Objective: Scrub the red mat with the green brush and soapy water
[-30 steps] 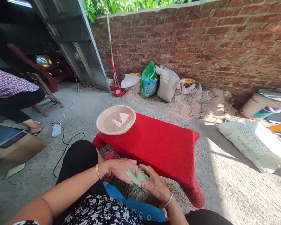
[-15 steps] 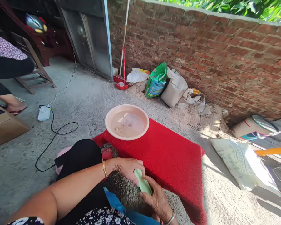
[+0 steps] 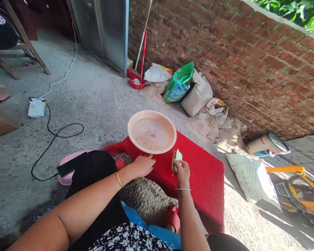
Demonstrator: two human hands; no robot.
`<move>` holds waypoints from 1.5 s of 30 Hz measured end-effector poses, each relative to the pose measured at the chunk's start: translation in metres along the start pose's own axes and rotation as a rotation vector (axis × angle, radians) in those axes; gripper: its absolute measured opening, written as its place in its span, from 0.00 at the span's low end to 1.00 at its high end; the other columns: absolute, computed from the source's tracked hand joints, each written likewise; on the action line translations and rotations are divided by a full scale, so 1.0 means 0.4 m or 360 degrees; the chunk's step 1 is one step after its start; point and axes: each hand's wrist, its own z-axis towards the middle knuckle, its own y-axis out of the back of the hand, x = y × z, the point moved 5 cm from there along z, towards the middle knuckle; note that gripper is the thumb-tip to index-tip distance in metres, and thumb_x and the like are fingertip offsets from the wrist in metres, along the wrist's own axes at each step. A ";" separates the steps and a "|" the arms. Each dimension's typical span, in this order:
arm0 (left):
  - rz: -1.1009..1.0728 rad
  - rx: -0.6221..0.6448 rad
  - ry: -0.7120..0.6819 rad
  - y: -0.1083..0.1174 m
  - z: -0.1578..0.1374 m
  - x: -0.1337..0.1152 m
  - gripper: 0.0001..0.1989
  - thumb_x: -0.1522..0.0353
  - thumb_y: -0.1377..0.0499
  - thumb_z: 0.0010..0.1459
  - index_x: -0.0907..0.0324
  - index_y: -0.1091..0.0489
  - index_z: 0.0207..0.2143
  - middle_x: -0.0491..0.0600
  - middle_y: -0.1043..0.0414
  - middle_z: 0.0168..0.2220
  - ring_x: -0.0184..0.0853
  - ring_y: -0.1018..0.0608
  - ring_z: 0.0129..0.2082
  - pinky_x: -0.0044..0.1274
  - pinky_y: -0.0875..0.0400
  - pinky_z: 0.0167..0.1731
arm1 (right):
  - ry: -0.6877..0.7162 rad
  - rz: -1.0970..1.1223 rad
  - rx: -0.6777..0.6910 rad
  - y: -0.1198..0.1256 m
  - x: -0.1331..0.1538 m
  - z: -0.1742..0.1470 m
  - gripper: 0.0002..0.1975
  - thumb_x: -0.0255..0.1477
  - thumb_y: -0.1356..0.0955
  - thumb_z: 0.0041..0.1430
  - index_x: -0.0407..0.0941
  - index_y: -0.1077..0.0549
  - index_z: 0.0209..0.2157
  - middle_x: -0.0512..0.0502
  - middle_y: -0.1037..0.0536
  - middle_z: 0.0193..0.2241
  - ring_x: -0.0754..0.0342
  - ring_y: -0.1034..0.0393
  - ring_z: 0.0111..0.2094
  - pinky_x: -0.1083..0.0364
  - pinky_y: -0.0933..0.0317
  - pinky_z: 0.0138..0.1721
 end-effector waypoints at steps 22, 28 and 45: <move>0.0013 -0.0435 -0.0502 -0.118 0.129 -0.069 0.29 0.53 0.48 0.62 0.56 0.42 0.62 0.58 0.44 0.64 0.47 0.41 0.64 0.37 0.45 0.60 | -0.0234 -0.1541 -0.0474 0.283 -0.045 0.024 0.30 0.50 0.39 0.57 0.47 0.36 0.54 0.32 0.27 0.49 0.41 0.30 0.50 0.47 0.38 0.45; 0.0086 -0.0439 -0.0368 -0.154 0.157 -0.024 0.32 0.50 0.51 0.62 0.55 0.45 0.64 0.56 0.54 0.68 0.45 0.48 0.67 0.38 0.50 0.63 | 0.0339 -0.1493 -0.0231 0.050 0.003 -0.035 0.24 0.46 0.37 0.59 0.48 0.34 0.52 0.39 0.27 0.44 0.46 0.29 0.45 0.51 0.38 0.41; 0.0225 -0.0366 -0.0341 -0.132 0.137 -0.039 0.35 0.47 0.55 0.62 0.57 0.46 0.65 0.57 0.56 0.68 0.45 0.48 0.67 0.38 0.52 0.64 | -0.0175 -0.1329 -0.0536 0.379 -0.138 0.002 0.33 0.53 0.41 0.57 0.46 0.35 0.56 0.31 0.28 0.46 0.37 0.30 0.49 0.42 0.37 0.45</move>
